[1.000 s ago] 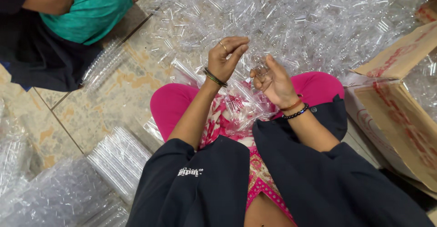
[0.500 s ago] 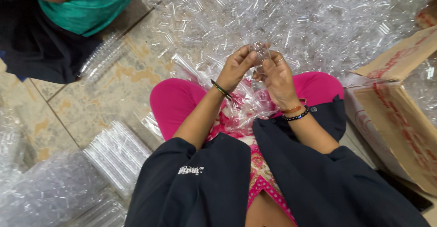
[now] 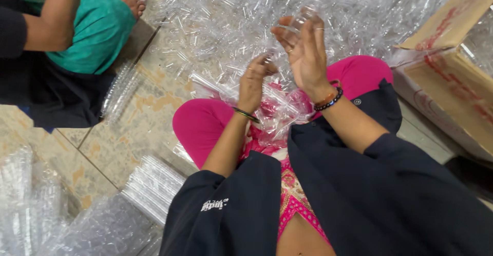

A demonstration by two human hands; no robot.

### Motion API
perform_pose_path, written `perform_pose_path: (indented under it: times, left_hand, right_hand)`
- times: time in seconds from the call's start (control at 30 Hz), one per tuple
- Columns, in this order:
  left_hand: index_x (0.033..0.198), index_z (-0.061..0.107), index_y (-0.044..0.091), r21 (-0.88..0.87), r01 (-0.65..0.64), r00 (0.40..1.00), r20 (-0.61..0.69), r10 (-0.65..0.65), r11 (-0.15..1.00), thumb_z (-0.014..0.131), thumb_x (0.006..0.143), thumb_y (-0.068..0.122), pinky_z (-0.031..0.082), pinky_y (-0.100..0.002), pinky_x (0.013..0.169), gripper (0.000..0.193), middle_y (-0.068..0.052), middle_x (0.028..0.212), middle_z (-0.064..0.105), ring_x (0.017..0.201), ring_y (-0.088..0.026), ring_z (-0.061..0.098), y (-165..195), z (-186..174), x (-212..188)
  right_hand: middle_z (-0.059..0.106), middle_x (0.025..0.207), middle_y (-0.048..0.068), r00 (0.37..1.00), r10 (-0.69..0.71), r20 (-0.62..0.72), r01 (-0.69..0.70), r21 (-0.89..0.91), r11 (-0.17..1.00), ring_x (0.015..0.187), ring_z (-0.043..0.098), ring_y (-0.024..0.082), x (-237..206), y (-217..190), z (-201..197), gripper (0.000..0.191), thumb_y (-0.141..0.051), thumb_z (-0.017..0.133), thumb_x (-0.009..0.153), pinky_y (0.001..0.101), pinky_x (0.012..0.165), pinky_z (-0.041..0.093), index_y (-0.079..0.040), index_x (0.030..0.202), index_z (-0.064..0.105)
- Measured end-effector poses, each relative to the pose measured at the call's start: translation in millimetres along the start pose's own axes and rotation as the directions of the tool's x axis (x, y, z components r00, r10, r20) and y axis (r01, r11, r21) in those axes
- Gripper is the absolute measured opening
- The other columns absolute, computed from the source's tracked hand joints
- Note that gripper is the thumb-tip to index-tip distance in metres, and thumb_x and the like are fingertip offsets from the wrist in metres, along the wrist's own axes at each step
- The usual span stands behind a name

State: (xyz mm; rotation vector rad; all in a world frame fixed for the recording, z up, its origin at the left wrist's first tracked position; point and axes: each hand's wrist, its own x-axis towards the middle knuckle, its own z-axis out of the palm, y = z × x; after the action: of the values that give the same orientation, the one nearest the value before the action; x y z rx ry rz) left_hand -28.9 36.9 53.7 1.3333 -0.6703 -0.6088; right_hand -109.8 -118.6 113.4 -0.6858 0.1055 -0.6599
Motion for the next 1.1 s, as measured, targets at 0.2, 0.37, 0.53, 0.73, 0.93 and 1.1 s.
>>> perform_pose_path:
  times: [0.2, 0.37, 0.53, 0.73, 0.93, 1.1]
  left_hand:
    - [0.164, 0.003, 0.008, -0.037, -0.093, 0.978, -0.191, 0.084, 0.995, 0.051, 0.106, 0.051, 0.048, -0.035, 0.106, 0.087, -0.013, 0.138, 0.056, 0.123, -0.022, 0.058, 7, 17, -3]
    - [0.165, 0.027, 0.003, 0.546, 0.086, 0.960, -0.270, 0.078, 0.833, 0.047, 0.110, 0.034, 0.040, -0.038, 0.120, 0.066, -0.021, 0.158, 0.044, 0.142, -0.028, 0.048, 23, -2, 15]
    - [0.154, 0.044, 0.001, -0.177, -0.023, 1.000, -0.008, 0.022, 0.984, 0.052, 0.113, 0.023, 0.041, -0.039, 0.122, 0.047, -0.018, 0.154, 0.052, 0.143, -0.025, 0.051, 60, -35, 26]
    - [0.147, 0.055, 0.001, -0.499, 0.083, 0.986, 0.166, 0.002, 0.862, 0.056, 0.114, 0.019, 0.046, -0.040, 0.121, 0.037, -0.015, 0.150, 0.059, 0.140, -0.023, 0.057, 84, -37, 26]
    - [0.151, 0.045, 0.007, -0.606, 0.276, 0.944, 0.319, -0.090, 0.746, 0.054, 0.111, 0.026, 0.052, -0.040, 0.102, 0.046, -0.010, 0.150, 0.058, 0.134, -0.021, 0.059, 72, -45, 21]
    - [0.155, 0.042, 0.004, -0.393, 0.177, 0.976, 0.189, -0.109, 0.903, 0.050, 0.112, 0.035, 0.046, -0.034, 0.085, 0.054, -0.013, 0.140, 0.063, 0.096, -0.018, 0.056, 49, -41, 14]
  right_hand:
    - [0.057, 0.136, 0.012, 0.998, 0.029, 0.050, -0.010, -0.330, 0.944, 0.120, 0.061, 0.018, -32, 49, 33, 0.056, -0.025, 0.052, 0.115, 0.0362, 0.108, 0.052, -0.009, 0.157, 0.018]
    - [0.043, 0.157, 0.013, 0.990, -0.109, 0.085, 0.138, -0.641, 0.755, 0.141, 0.050, 0.019, -34, 56, 41, 0.061, -0.020, 0.054, 0.118, 0.0352, 0.120, 0.044, -0.003, 0.166, 0.021]
    - [0.048, 0.157, 0.014, 0.979, -0.074, 0.188, 0.194, -0.775, 0.601, 0.141, 0.053, 0.020, -37, 42, 43, 0.061, -0.011, 0.066, 0.108, 0.0334, 0.112, 0.050, -0.005, 0.160, 0.034]
    - [0.052, 0.153, 0.012, 0.978, 0.036, 0.204, 0.079, -0.526, 0.847, 0.138, 0.055, 0.019, -43, 43, 39, 0.057, -0.007, 0.065, 0.108, 0.0338, 0.114, 0.049, -0.007, 0.157, 0.037]
    - [0.067, 0.117, 0.012, 0.943, 0.306, 0.133, -0.304, -0.036, 0.952, 0.095, 0.069, 0.019, -44, 45, 19, 0.035, -0.015, 0.064, 0.109, 0.0320, 0.082, 0.055, -0.008, 0.136, 0.044]
    - [0.066, 0.107, 0.012, 0.939, 0.337, 0.075, -0.306, -0.267, 0.914, 0.093, 0.066, 0.017, -47, 45, 17, 0.038, -0.018, 0.068, 0.109, 0.0306, 0.083, 0.056, -0.004, 0.139, 0.047]
